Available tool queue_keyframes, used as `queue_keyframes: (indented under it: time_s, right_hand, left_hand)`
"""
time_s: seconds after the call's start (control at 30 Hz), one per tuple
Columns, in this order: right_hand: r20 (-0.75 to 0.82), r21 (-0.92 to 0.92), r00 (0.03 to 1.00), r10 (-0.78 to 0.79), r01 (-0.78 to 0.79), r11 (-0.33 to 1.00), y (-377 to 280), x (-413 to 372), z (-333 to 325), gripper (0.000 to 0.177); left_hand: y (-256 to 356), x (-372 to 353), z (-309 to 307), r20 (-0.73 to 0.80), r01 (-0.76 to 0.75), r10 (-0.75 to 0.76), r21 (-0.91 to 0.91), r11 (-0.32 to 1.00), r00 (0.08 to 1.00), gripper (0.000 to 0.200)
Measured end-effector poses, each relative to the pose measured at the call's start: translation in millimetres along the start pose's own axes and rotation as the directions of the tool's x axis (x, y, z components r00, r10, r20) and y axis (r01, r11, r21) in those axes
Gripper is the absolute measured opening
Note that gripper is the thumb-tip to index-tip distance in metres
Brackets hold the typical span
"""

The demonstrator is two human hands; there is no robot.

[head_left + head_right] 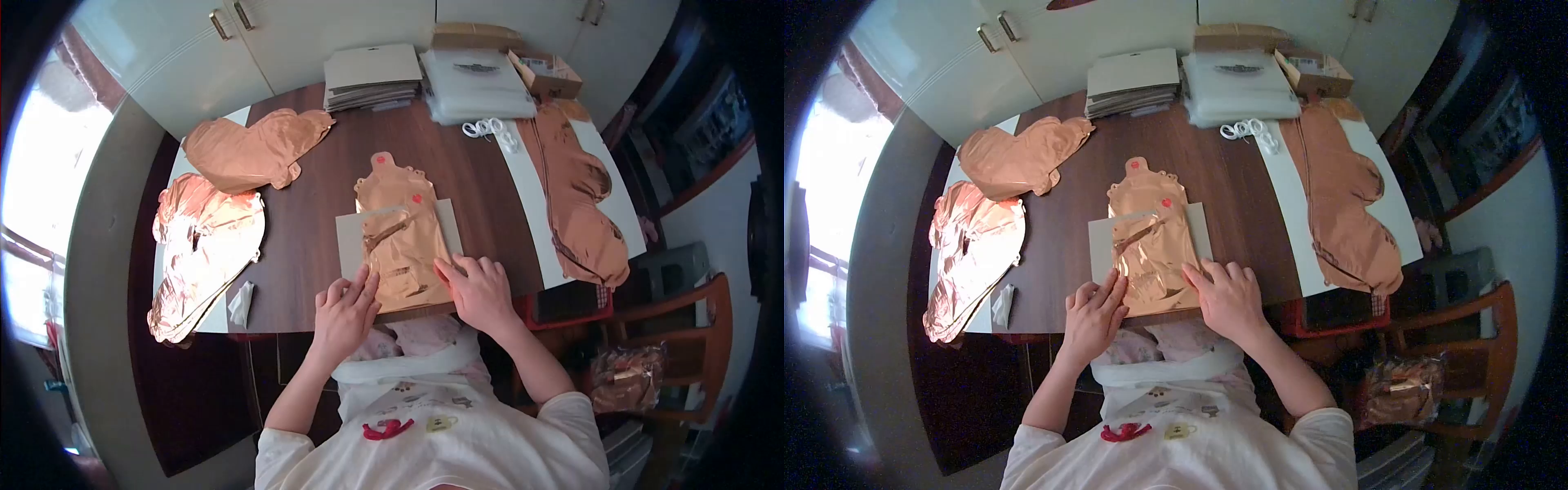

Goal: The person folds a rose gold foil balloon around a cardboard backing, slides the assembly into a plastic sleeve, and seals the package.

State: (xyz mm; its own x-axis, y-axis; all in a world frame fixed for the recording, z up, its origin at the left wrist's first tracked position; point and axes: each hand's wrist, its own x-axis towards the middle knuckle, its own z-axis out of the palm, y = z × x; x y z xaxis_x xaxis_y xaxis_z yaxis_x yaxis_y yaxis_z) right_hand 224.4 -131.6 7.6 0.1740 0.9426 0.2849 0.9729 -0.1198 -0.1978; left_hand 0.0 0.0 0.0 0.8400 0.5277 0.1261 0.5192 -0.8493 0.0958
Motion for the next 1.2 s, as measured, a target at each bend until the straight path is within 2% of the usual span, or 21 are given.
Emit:
queue_keyframes:
  time_s: [0.07,0.27,0.4,0.67,0.77,0.8,0.9,1.1,1.2]
  right_hand:
    - [-0.007,-0.004,1.000,0.009,-0.009,1.000,1.0,-0.3,1.1,0.044]
    - [0.002,-0.015,1.000,0.002,-0.002,1.000,-1.6,0.4,-1.2,0.044]
    - [0.010,-0.016,1.000,-0.010,0.010,1.000,-0.7,0.5,-1.9,0.044]
    - [0.019,0.027,0.999,-0.044,0.043,0.999,-1.6,12.9,-5.2,0.042]
    - [-0.058,0.052,0.985,-0.165,0.168,0.984,-17.6,25.3,-6.6,0.044]
    - [0.055,0.194,0.984,-0.172,0.158,0.968,-19.6,26.4,0.6,0.051]
    - [0.077,0.246,0.970,-0.231,0.206,0.947,-26.2,32.2,19.2,0.058]
    - [0.165,0.098,0.966,-0.201,0.186,0.978,-8.6,45.2,31.4,0.070]
    - [0.137,0.050,0.983,-0.123,0.117,0.992,3.8,54.9,39.7,0.072]
  left_hand:
    - [11.0,0.3,4.8,-0.132,0.034,-0.022,0.090,0.995,0.991,0.052]
    - [67.1,-19.5,4.3,-0.063,-0.191,0.185,-0.113,0.975,0.981,0.062]
    - [66.5,-13.3,14.6,-0.036,-0.162,0.161,-0.050,0.985,0.986,0.077]
    - [63.0,-2.8,16.4,-0.056,-0.173,0.173,0.005,0.985,0.983,0.087]
    - [62.8,-2.8,18.8,-0.039,-0.169,0.170,0.022,0.985,0.985,0.087]
    - [63.0,-3.1,19.2,-0.030,-0.167,0.168,0.028,0.985,0.985,0.087]
    - [62.9,-4.0,19.1,-0.014,-0.170,0.171,0.035,0.985,0.985,0.086]
    - [63.7,-4.8,21.3,0.008,-0.166,0.166,-0.002,0.986,0.986,0.089]
    - [64.0,-2.7,19.0,-0.013,-0.164,0.164,-0.003,0.986,0.986,0.091]
